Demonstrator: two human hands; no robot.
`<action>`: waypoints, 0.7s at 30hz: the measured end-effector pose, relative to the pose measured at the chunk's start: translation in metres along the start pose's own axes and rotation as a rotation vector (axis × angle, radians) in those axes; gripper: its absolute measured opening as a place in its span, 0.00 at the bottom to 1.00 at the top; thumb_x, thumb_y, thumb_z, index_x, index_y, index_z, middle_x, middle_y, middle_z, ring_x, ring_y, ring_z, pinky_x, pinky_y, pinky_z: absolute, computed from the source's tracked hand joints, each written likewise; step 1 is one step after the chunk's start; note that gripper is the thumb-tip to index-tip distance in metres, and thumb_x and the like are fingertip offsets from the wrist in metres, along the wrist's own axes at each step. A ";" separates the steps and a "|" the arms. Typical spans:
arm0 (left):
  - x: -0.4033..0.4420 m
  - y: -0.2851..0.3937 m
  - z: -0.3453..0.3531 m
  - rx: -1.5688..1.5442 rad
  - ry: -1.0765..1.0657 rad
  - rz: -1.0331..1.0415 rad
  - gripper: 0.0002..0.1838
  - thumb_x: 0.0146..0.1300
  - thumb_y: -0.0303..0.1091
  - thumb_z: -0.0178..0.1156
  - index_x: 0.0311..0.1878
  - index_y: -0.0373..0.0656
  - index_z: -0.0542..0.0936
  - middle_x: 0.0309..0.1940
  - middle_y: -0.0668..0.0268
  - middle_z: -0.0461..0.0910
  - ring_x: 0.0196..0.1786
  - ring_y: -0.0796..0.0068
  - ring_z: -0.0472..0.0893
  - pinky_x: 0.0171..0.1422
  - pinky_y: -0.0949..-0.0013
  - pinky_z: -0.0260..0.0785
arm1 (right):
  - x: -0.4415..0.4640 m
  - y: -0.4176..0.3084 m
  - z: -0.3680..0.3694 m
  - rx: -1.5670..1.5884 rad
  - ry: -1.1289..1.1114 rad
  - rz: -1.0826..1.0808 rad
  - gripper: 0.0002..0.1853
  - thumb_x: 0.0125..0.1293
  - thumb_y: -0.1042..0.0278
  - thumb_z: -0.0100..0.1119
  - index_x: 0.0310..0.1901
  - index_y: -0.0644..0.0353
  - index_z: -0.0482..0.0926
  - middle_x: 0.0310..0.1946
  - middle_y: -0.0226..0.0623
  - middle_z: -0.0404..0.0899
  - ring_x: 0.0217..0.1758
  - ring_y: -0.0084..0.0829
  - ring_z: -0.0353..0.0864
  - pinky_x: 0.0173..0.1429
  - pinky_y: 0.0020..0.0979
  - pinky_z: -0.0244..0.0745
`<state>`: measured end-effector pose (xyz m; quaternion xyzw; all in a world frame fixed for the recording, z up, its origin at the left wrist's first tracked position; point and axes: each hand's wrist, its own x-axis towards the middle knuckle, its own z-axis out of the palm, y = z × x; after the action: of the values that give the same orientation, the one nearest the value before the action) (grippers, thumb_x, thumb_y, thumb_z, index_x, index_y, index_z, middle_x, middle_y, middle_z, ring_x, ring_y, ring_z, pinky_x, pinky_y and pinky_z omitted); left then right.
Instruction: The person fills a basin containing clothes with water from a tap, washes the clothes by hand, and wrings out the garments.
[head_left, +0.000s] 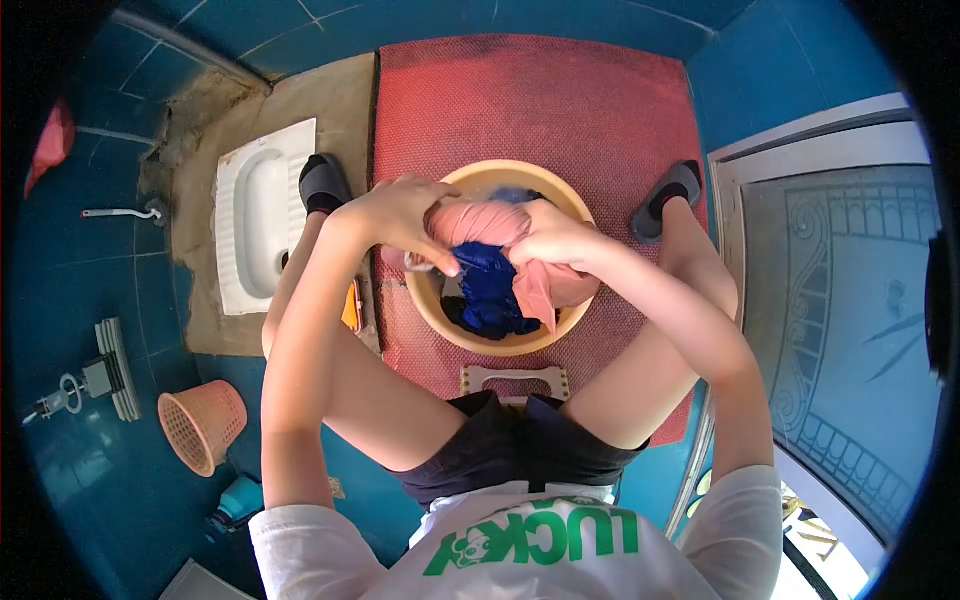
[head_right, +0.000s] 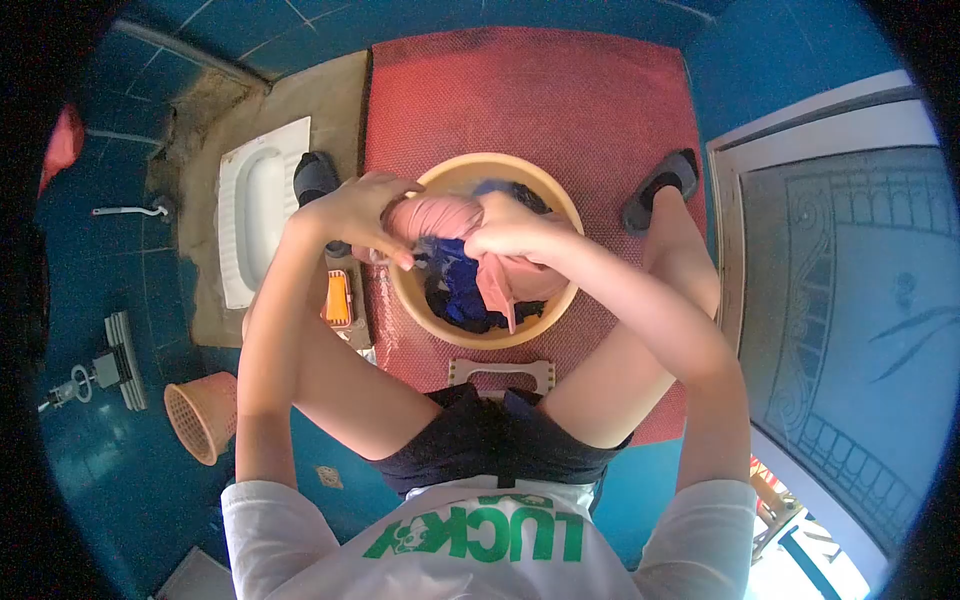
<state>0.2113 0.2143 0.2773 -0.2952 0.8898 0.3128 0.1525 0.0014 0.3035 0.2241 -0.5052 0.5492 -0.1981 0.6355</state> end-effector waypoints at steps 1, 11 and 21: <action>0.001 0.006 0.000 0.001 -0.003 -0.001 0.50 0.30 0.51 0.74 0.58 0.35 0.67 0.55 0.47 0.69 0.60 0.53 0.67 0.63 0.62 0.59 | 0.001 0.000 0.005 -0.070 0.015 -0.042 0.14 0.37 0.80 0.58 0.32 0.70 0.77 0.25 0.38 0.78 0.30 0.25 0.76 0.35 0.28 0.69; 0.034 0.042 0.038 -0.342 -0.050 0.110 0.63 0.30 0.40 0.74 0.68 0.33 0.44 0.55 0.40 0.66 0.60 0.51 0.68 0.62 0.66 0.60 | 0.008 -0.010 0.001 -0.077 -0.318 -0.148 0.19 0.35 0.77 0.64 0.35 0.69 0.78 0.31 0.43 0.80 0.35 0.29 0.79 0.39 0.26 0.73; 0.032 0.033 0.016 -0.585 0.250 0.110 0.42 0.39 0.30 0.70 0.59 0.28 0.62 0.48 0.47 0.74 0.54 0.61 0.74 0.59 0.66 0.63 | 0.009 -0.033 -0.036 -0.437 0.111 -0.260 0.42 0.38 0.65 0.71 0.56 0.62 0.58 0.51 0.41 0.68 0.58 0.39 0.67 0.61 0.34 0.63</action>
<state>0.1670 0.2316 0.2661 -0.3142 0.7886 0.5244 -0.0665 -0.0186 0.2671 0.2516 -0.6852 0.5433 -0.1823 0.4495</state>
